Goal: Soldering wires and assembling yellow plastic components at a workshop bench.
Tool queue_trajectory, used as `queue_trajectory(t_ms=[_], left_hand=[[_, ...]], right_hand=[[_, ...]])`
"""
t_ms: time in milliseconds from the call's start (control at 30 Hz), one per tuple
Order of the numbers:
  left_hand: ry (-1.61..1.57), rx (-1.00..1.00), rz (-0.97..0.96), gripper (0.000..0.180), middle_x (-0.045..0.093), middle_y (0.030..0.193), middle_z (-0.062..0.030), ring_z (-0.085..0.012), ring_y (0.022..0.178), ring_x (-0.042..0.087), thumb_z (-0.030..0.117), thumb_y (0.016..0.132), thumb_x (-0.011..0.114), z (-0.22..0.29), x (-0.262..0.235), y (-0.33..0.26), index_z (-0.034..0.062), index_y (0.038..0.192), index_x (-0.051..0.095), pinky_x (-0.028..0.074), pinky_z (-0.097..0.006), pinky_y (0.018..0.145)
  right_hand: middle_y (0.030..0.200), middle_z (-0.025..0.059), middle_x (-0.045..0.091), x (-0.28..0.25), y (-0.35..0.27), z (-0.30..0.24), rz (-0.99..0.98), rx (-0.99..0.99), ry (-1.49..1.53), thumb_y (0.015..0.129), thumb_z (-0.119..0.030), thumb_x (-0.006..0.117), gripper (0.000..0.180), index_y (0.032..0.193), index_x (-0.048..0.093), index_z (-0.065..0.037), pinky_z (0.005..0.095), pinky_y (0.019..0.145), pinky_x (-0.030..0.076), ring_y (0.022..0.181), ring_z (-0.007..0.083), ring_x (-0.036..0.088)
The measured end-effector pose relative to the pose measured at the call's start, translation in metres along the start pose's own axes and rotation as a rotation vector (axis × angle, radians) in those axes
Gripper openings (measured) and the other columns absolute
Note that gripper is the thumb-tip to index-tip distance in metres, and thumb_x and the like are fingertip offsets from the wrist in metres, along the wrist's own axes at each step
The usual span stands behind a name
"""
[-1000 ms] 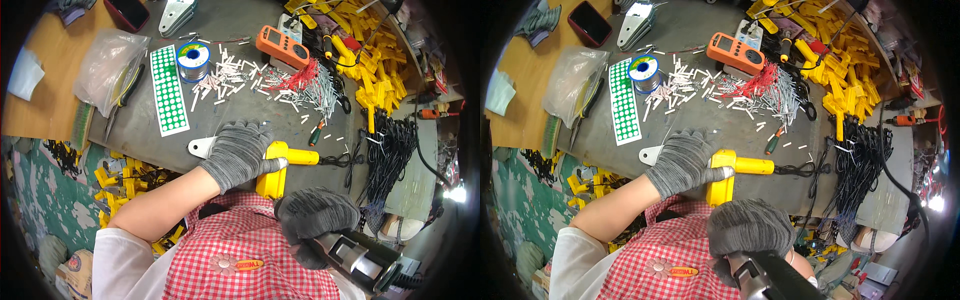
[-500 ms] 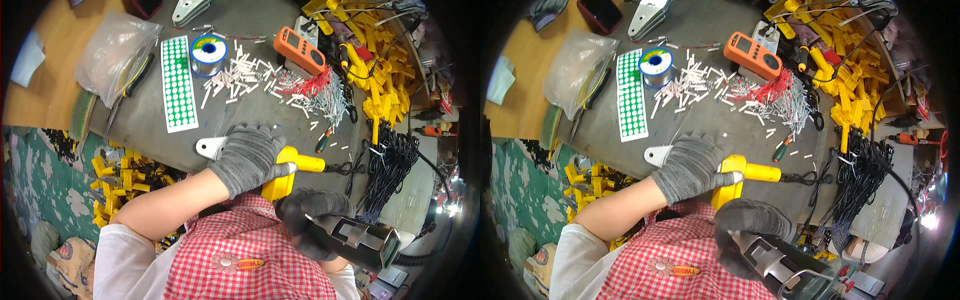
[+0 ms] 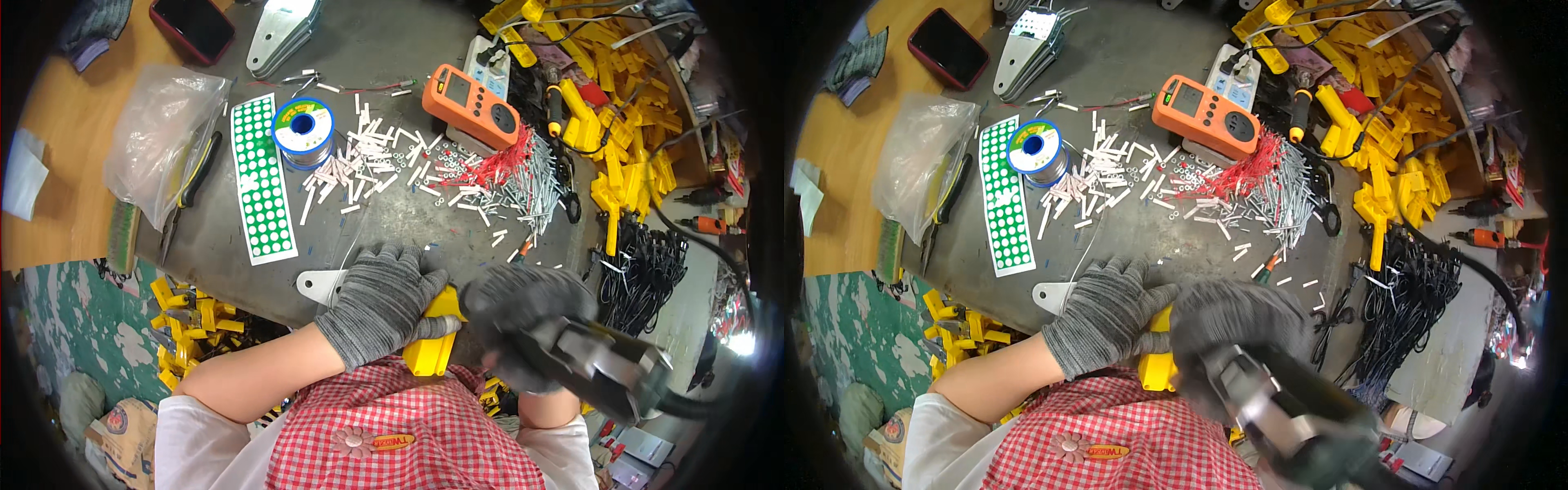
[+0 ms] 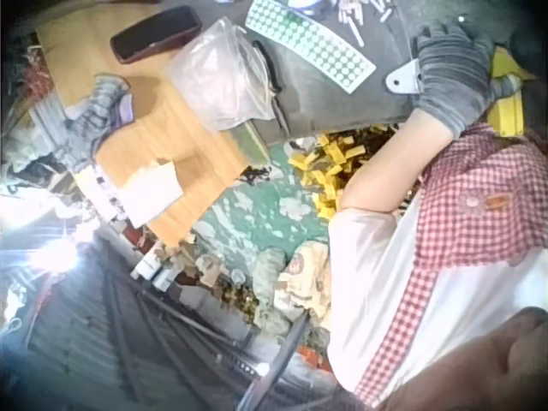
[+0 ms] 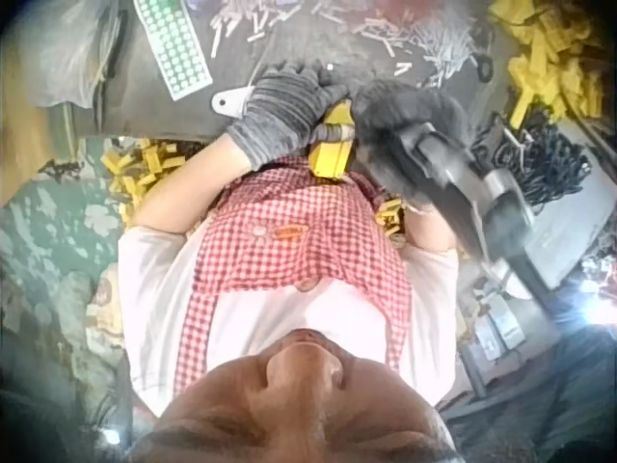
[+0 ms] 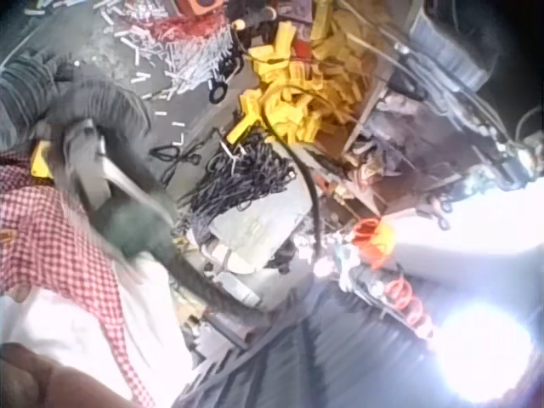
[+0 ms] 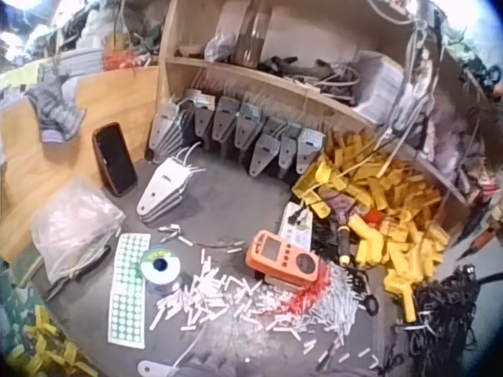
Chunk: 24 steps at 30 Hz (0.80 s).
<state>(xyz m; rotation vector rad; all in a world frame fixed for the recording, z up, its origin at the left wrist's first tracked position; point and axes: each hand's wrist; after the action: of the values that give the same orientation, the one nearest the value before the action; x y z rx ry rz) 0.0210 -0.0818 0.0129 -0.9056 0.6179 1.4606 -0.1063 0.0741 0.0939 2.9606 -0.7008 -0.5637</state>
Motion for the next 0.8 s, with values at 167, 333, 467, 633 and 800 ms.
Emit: queue_trajectory(t_ms=[167,333,467,633,800], left_hand=[[-0.060,0.048,0.078,0.068,0.058,0.118,-0.0173,-0.0332,0.114,0.052,0.065,0.089,0.051,-0.004,0.005,0.002,0.0087,0.125,0.064,0.034,-0.051,0.103],[-0.088,0.001,0.019,0.068,0.058,0.119,-0.0167,-0.0330,0.114,0.051,0.064,0.090,0.050,-0.004,-0.001,0.003,0.0088,0.126,0.063,0.035,-0.050,0.102],[-0.062,-0.017,0.005,0.070,0.058,0.121,-0.0133,-0.0322,0.111,0.054,0.062,0.078,0.066,-0.002,-0.002,0.004,0.0186,0.132,0.062,0.041,-0.049,0.097],[-0.050,-0.006,0.022,0.067,0.059,0.119,-0.0111,-0.0312,0.111,0.054,0.058,0.077,0.068,-0.001,-0.003,0.003,0.0155,0.129,0.063,0.041,-0.050,0.096],[-0.047,-0.021,0.044,0.066,0.059,0.122,-0.0116,-0.0328,0.111,0.054,0.056,0.079,0.067,0.001,0.001,0.000,0.0128,0.129,0.062,0.042,-0.049,0.097]], right_hand=[[0.090,0.0091,0.068,0.007,-0.030,0.039,0.156,0.403,0.242,0.074,-0.022,0.087,0.032,0.095,0.068,-0.007,0.0426,0.083,0.053,0.088,0.0245,0.066],[0.086,0.0073,0.066,0.014,0.006,0.018,0.034,0.081,0.092,0.073,-0.016,0.086,0.029,0.090,0.065,-0.008,0.0423,0.078,0.053,0.078,0.0252,0.065],[0.075,0.0088,0.065,0.012,0.015,0.004,0.105,0.007,0.118,0.070,-0.012,0.084,0.020,0.079,0.067,-0.008,0.0411,0.068,0.054,0.067,0.0284,0.065],[0.069,0.0091,0.064,0.006,0.031,0.009,-0.144,-0.129,0.151,0.072,-0.014,0.082,0.020,0.082,0.066,-0.007,0.0413,0.066,0.054,0.064,0.0297,0.065],[0.076,0.0087,0.063,0.014,0.008,0.006,0.030,-0.272,-0.216,0.076,-0.025,0.085,0.036,0.096,0.063,-0.004,0.0442,0.067,0.051,0.068,0.0283,0.062]])
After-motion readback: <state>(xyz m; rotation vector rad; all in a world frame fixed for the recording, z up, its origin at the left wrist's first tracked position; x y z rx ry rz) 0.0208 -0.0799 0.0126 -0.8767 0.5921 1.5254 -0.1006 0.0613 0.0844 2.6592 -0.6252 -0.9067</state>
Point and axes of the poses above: each hand's wrist, its own y-axis towards the middle knuckle, its own x-axis out of the palm, z = x × y
